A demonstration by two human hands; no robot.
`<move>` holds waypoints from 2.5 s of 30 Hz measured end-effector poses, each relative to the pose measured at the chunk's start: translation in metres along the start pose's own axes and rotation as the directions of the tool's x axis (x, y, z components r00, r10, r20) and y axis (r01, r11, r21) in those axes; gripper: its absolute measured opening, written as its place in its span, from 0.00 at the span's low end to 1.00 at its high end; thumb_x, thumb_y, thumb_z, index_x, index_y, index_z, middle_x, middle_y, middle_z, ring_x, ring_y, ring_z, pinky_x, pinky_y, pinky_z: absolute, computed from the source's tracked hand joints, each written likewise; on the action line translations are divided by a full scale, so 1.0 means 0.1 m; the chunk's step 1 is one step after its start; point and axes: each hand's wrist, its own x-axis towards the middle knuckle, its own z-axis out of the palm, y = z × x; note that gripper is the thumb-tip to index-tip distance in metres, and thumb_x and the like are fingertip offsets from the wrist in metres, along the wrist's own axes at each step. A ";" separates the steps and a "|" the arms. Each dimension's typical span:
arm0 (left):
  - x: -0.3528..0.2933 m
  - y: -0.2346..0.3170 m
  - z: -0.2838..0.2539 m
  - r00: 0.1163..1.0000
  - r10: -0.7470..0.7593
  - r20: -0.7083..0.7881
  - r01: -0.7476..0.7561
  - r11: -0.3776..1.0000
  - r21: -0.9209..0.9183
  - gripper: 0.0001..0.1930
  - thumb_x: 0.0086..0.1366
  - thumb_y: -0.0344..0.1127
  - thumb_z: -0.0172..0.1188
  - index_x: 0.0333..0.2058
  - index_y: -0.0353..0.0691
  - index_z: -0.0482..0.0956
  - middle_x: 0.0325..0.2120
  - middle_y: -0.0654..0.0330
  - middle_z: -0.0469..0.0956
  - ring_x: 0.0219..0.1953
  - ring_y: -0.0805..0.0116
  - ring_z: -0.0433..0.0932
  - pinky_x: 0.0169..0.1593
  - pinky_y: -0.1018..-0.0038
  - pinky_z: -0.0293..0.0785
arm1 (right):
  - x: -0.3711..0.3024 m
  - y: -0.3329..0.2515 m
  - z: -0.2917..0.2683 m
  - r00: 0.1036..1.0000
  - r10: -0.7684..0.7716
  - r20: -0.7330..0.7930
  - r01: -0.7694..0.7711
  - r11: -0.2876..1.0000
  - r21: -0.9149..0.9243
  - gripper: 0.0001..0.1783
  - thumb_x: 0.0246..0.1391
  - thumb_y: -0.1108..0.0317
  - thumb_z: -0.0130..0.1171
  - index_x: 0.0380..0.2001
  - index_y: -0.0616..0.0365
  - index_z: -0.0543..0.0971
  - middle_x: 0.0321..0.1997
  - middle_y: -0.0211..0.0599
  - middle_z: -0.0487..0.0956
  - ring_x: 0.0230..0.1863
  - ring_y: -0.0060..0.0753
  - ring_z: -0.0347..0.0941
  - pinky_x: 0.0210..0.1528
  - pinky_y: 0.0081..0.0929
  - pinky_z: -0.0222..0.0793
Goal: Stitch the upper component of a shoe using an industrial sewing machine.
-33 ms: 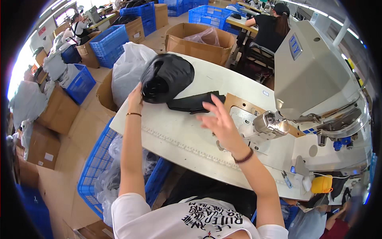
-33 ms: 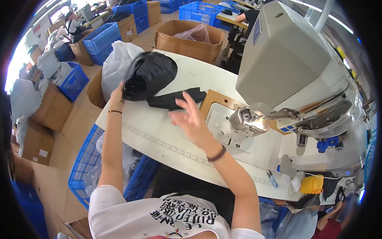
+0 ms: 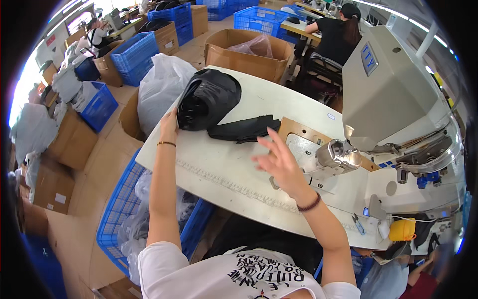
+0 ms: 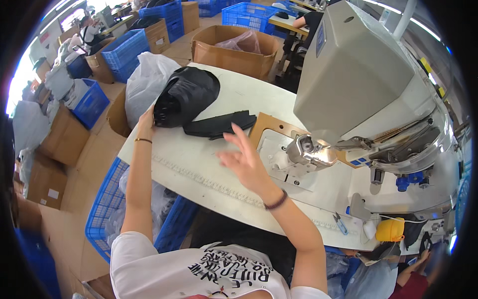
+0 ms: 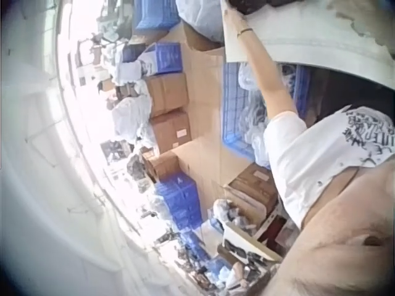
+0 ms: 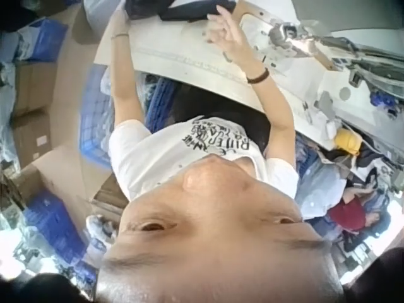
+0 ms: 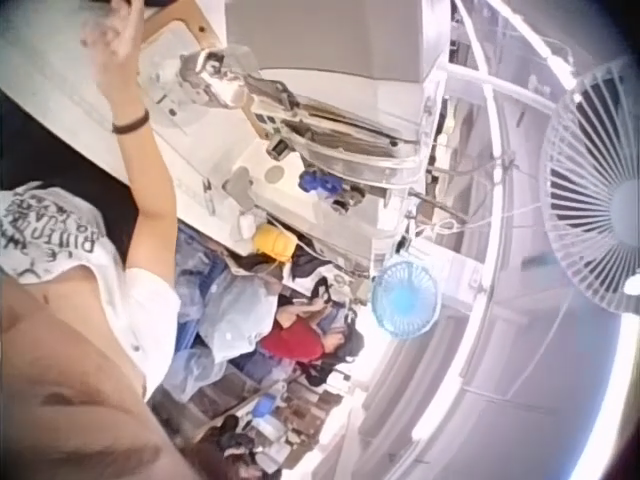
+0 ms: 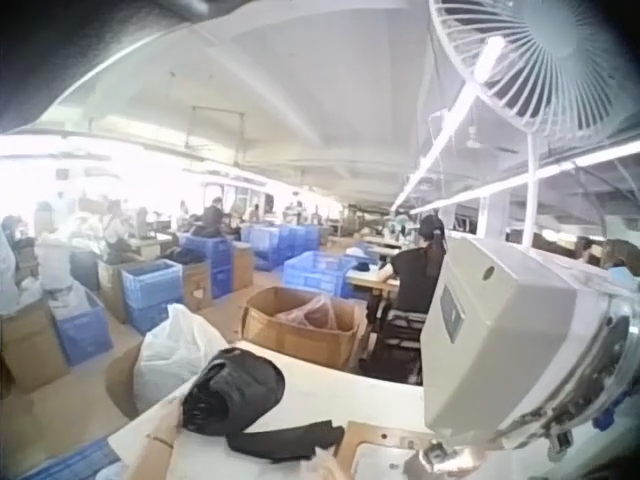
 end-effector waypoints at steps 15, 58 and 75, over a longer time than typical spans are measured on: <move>-1.78 0.01 0.74 0.346 0.935 0.080 -0.923 0.324 0.207 0.20 0.53 0.30 0.60 0.47 0.39 0.70 0.49 0.54 0.66 0.53 0.58 0.62 0.54 0.66 0.58 | -2.46 -0.11 -0.99 0.739 0.013 -0.674 -0.175 0.969 -0.173 0.10 0.51 0.75 0.54 0.38 0.62 0.74 0.30 0.37 0.77 0.30 0.25 0.71 0.35 0.22 0.68; -3.55 -2.44 1.35 -0.034 -0.757 0.652 -0.662 0.506 0.553 0.34 0.66 0.56 0.38 0.52 0.24 0.62 0.53 0.46 0.64 0.57 0.60 0.62 0.60 0.74 0.53 | -4.61 1.31 -0.21 0.437 0.570 -0.696 -0.358 0.820 0.447 0.25 0.60 0.48 0.39 0.49 0.56 0.71 0.29 0.22 0.68 0.29 0.12 0.62 0.31 0.11 0.60; -4.61 -2.13 1.64 -0.583 -0.160 0.797 -0.704 0.590 -0.396 0.16 0.45 0.39 0.68 0.32 0.40 0.76 0.30 0.58 0.72 0.36 0.60 0.69 0.41 0.70 0.67 | -4.57 0.64 -0.13 0.641 -0.032 -0.766 -0.670 0.463 -0.580 0.09 0.35 0.76 0.59 0.27 0.59 0.75 0.36 0.39 0.73 0.43 0.39 0.69 0.43 0.33 0.66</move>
